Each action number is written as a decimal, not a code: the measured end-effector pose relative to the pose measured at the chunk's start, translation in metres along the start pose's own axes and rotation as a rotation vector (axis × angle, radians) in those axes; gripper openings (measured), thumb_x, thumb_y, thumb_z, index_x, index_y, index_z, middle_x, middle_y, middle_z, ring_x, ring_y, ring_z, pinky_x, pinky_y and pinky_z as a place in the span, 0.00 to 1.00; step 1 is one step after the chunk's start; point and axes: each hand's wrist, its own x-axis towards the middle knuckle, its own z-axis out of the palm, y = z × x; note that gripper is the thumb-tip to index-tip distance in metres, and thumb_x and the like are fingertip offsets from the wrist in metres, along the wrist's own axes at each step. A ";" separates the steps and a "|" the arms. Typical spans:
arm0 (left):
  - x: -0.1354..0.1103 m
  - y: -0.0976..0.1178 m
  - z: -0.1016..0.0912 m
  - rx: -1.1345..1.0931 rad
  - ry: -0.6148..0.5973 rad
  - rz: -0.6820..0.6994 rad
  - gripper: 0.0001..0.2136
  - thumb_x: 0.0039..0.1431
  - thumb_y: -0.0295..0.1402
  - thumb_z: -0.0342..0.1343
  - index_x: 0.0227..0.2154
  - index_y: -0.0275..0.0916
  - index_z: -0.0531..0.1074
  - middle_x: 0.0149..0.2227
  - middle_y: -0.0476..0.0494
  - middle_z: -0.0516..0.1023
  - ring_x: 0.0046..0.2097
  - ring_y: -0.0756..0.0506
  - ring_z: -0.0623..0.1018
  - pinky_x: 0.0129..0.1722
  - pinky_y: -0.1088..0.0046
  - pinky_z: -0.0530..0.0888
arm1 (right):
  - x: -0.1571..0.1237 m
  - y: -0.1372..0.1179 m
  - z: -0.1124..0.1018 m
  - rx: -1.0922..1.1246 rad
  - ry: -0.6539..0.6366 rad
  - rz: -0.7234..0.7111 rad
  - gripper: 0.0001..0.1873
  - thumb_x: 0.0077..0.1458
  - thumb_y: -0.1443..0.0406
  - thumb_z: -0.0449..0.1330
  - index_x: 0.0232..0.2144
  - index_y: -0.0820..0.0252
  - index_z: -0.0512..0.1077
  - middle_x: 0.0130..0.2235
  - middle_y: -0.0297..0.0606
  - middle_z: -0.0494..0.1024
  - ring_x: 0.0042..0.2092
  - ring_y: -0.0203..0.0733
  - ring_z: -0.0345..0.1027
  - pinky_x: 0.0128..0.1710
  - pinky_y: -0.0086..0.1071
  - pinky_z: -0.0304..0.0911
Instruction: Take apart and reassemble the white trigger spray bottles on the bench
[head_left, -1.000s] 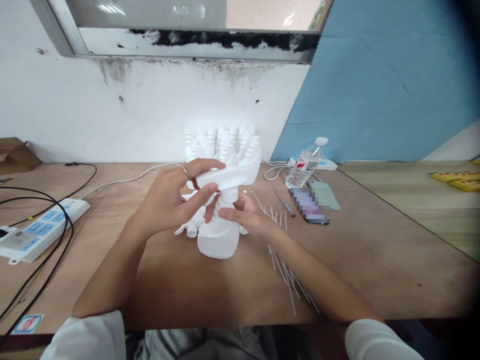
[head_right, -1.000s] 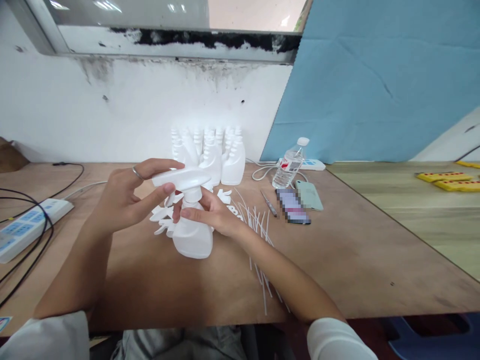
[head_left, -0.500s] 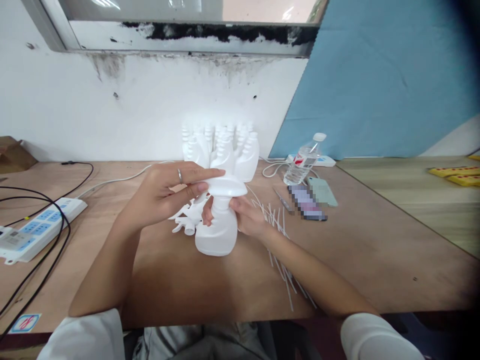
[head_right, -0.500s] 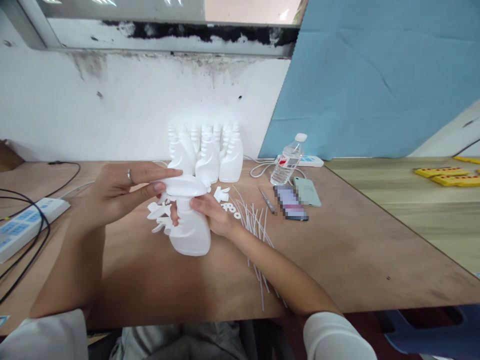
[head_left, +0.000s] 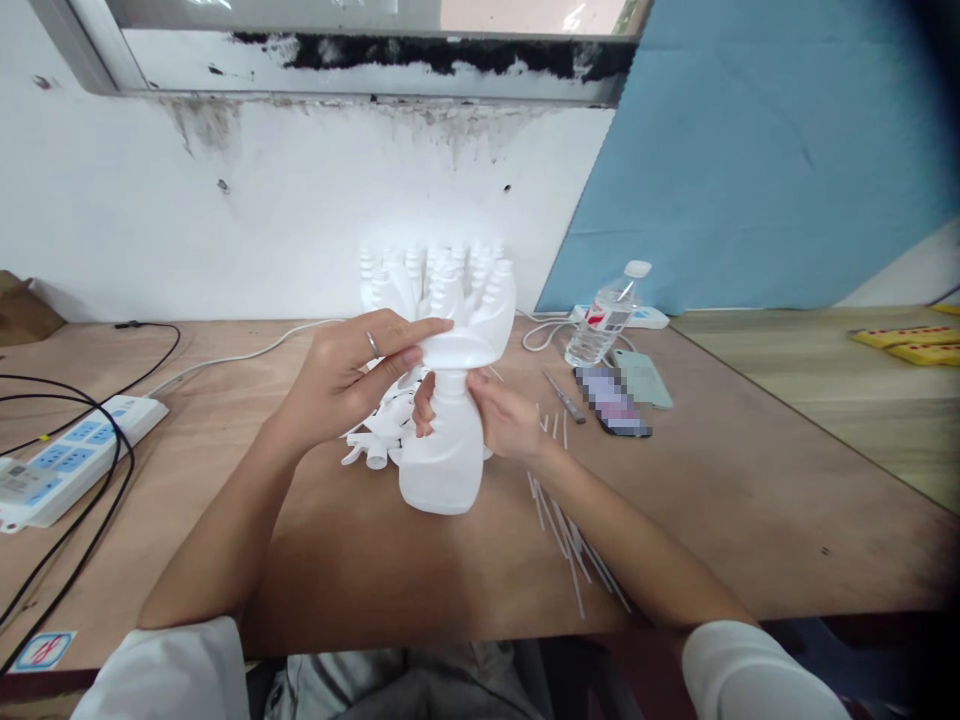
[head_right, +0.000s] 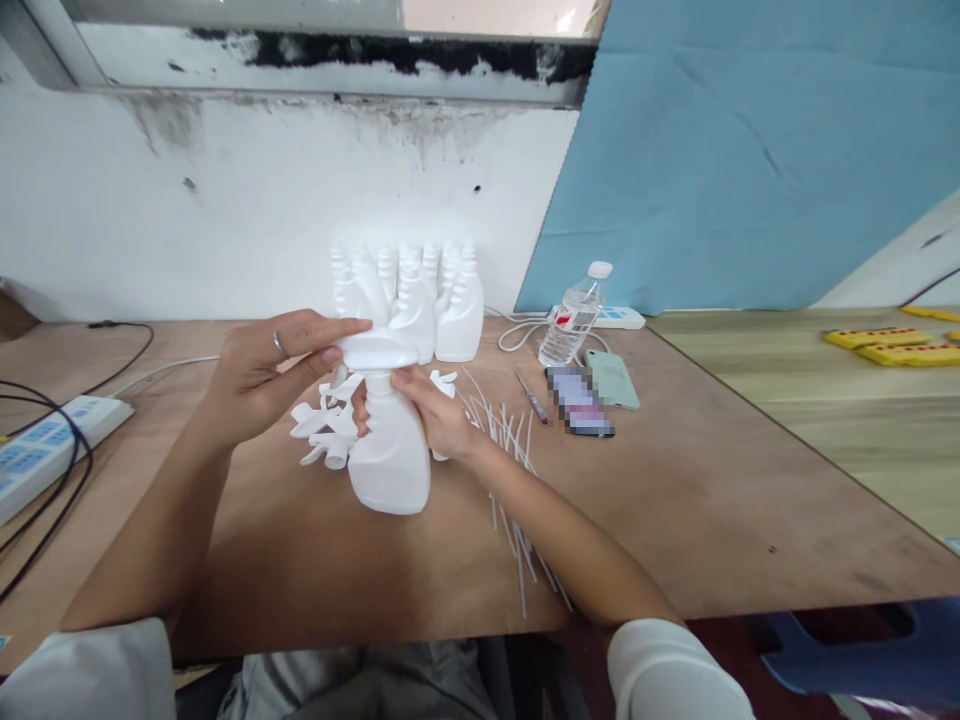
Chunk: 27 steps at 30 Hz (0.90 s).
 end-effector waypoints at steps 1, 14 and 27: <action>0.000 0.000 0.000 0.004 -0.003 0.003 0.14 0.65 0.34 0.48 0.50 0.41 0.73 0.34 0.45 0.76 0.34 0.50 0.73 0.35 0.75 0.68 | 0.000 0.000 -0.001 0.002 -0.012 0.008 0.17 0.56 0.52 0.53 0.38 0.59 0.59 0.31 0.39 0.72 0.33 0.43 0.69 0.31 0.37 0.67; -0.002 -0.010 0.012 -0.026 0.054 -0.074 0.14 0.64 0.31 0.50 0.51 0.42 0.73 0.30 0.48 0.72 0.31 0.51 0.72 0.32 0.76 0.69 | 0.001 0.015 -0.007 -0.032 0.140 -0.149 0.17 0.57 0.60 0.57 0.46 0.54 0.57 0.30 0.32 0.71 0.29 0.37 0.68 0.31 0.36 0.67; -0.002 -0.013 0.014 -0.179 0.033 -0.149 0.14 0.64 0.35 0.49 0.50 0.44 0.73 0.32 0.45 0.72 0.32 0.49 0.72 0.33 0.72 0.68 | 0.000 0.018 -0.004 -0.044 0.158 -0.127 0.18 0.56 0.59 0.59 0.45 0.53 0.58 0.30 0.30 0.71 0.28 0.35 0.68 0.30 0.34 0.67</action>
